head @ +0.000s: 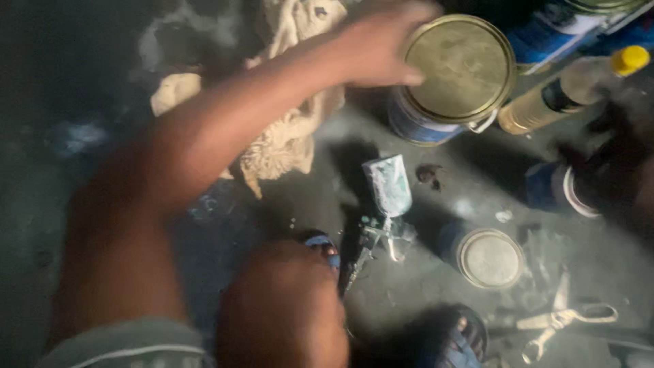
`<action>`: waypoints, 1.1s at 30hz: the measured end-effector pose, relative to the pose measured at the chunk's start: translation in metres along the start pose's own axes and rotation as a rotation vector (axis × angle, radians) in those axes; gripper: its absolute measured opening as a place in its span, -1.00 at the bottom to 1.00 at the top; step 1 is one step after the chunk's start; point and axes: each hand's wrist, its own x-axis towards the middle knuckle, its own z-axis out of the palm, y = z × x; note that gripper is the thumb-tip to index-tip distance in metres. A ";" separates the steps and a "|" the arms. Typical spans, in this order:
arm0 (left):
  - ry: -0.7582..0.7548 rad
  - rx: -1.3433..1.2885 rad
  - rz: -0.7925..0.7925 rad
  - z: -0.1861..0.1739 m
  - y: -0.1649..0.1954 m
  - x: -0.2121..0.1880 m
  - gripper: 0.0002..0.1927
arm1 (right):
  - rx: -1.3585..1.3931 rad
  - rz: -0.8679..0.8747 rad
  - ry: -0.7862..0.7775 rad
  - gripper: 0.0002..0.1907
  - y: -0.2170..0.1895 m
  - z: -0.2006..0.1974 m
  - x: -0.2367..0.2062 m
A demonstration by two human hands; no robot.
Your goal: The person sits on the floor and stirs a small can of light-colored paint with a metal stick. They then pour the paint into a larger can and add a liquid from a plastic bottle, stirring again to mix the contents.
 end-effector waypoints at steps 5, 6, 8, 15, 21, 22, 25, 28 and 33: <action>0.106 0.327 -0.572 -0.069 -0.061 -0.218 -0.03 | 0.147 -0.296 -0.418 -0.18 -0.092 0.061 0.008; 0.146 0.158 -0.589 -0.064 -0.067 -0.248 0.02 | 0.166 -0.344 -0.459 -0.16 -0.113 0.067 0.019; 0.156 -0.003 -0.612 -0.034 -0.069 -0.287 -0.17 | 0.237 -0.392 -0.353 -0.11 -0.158 0.078 0.048; 0.518 -0.386 -0.825 0.062 -0.013 -0.351 -0.56 | 1.175 -0.364 -0.034 -0.13 -0.304 0.155 0.159; 0.610 -0.525 -0.515 0.097 -0.021 -0.327 -0.43 | 1.178 0.011 0.129 -0.57 -0.340 0.225 0.142; 0.501 -0.101 -0.215 0.101 -0.031 -0.330 -0.40 | 1.239 -0.022 0.198 -0.54 -0.341 0.231 0.140; 0.664 -0.873 -0.958 0.123 -0.062 -0.344 -0.64 | 0.902 -0.063 -0.037 -0.64 -0.338 0.247 0.134; 0.695 -1.021 -1.191 0.131 -0.091 -0.355 -0.70 | 0.967 -0.360 0.388 -0.68 -0.331 0.253 0.126; -0.026 0.164 -0.650 0.120 -0.072 -0.299 -0.49 | 1.051 -0.240 0.008 -0.77 -0.314 0.237 0.115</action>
